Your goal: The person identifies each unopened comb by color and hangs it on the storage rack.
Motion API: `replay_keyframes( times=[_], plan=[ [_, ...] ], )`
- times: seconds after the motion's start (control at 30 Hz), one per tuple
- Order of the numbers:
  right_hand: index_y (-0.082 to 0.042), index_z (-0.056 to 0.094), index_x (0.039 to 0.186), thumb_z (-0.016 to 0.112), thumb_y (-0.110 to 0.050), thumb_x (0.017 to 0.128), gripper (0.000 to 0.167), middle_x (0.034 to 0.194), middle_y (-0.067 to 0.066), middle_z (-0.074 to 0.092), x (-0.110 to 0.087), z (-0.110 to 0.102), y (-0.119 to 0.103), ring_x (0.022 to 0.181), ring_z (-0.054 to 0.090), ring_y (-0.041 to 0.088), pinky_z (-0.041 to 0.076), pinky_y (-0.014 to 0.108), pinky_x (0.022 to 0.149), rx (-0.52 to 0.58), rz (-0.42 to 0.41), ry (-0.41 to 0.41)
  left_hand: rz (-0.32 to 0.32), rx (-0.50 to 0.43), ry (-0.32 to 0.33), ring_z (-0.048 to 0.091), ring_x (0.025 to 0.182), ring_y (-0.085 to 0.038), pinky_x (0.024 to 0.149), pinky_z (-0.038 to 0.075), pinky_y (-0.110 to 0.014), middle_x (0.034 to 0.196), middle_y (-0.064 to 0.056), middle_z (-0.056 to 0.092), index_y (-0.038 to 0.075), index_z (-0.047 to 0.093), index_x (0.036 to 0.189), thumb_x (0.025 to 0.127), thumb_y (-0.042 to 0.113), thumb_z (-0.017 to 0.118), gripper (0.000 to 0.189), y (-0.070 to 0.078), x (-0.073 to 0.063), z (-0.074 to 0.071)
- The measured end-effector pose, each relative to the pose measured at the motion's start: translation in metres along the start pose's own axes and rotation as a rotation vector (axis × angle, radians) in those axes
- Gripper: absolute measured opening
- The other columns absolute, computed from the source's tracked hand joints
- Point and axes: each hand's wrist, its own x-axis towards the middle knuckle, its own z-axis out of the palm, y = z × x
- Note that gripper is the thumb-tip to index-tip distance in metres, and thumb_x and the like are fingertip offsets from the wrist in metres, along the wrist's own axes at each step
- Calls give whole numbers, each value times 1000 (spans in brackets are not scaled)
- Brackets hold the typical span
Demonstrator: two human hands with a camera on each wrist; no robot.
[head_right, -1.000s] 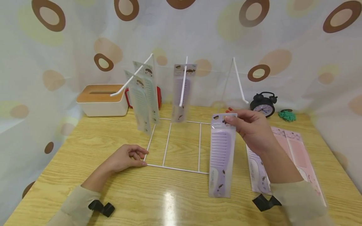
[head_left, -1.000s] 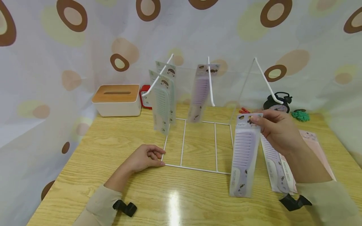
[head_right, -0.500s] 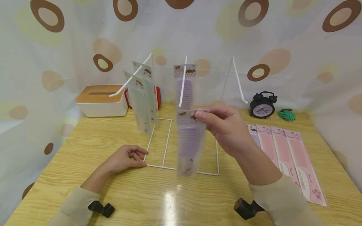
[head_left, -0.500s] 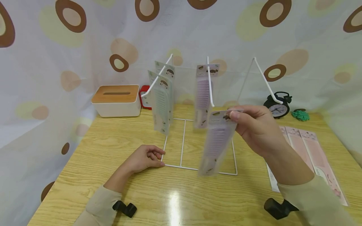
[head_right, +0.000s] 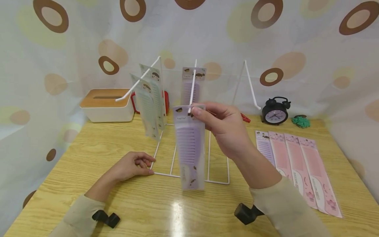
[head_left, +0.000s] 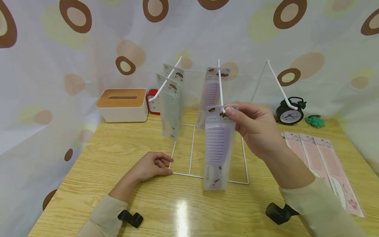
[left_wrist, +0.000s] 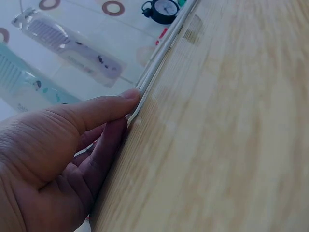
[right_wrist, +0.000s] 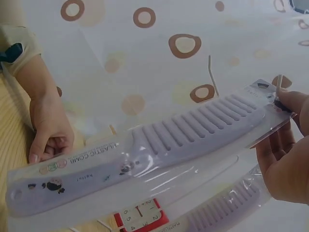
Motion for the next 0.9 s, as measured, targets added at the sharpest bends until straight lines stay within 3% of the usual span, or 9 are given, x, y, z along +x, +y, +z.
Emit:
replay_keyframes(
  times=[0.2,0.47,0.73,0.9],
  plan=[
    [-14,78,100,68,-2,93,17,109,-1,69,10,-11,7,96,66,11,55,24,87,-17,46,62,1,5,2,62,75,-16,74,51,-25,93,-10,66,0,69,116,80,14,85,41,-1,1,-1],
    [-16,77,92,70,3,89,20,90,-4,71,31,-22,22,88,68,7,55,22,87,3,6,184,-2,-6,0,62,73,-15,74,52,-25,92,-10,65,0,69,116,80,14,84,41,-3,1,1],
    [-14,79,99,70,4,88,22,93,-2,73,41,-32,31,87,70,7,56,24,88,82,-20,208,-11,-8,6,62,73,-15,75,52,-26,93,-10,65,0,69,116,81,13,84,40,-2,0,2],
    [-12,78,105,72,5,87,26,96,0,74,40,-40,34,89,70,9,56,25,88,83,-60,178,-9,-6,6,61,72,-14,74,51,-25,93,-10,65,0,69,116,81,12,84,40,-1,0,1]
  ],
)
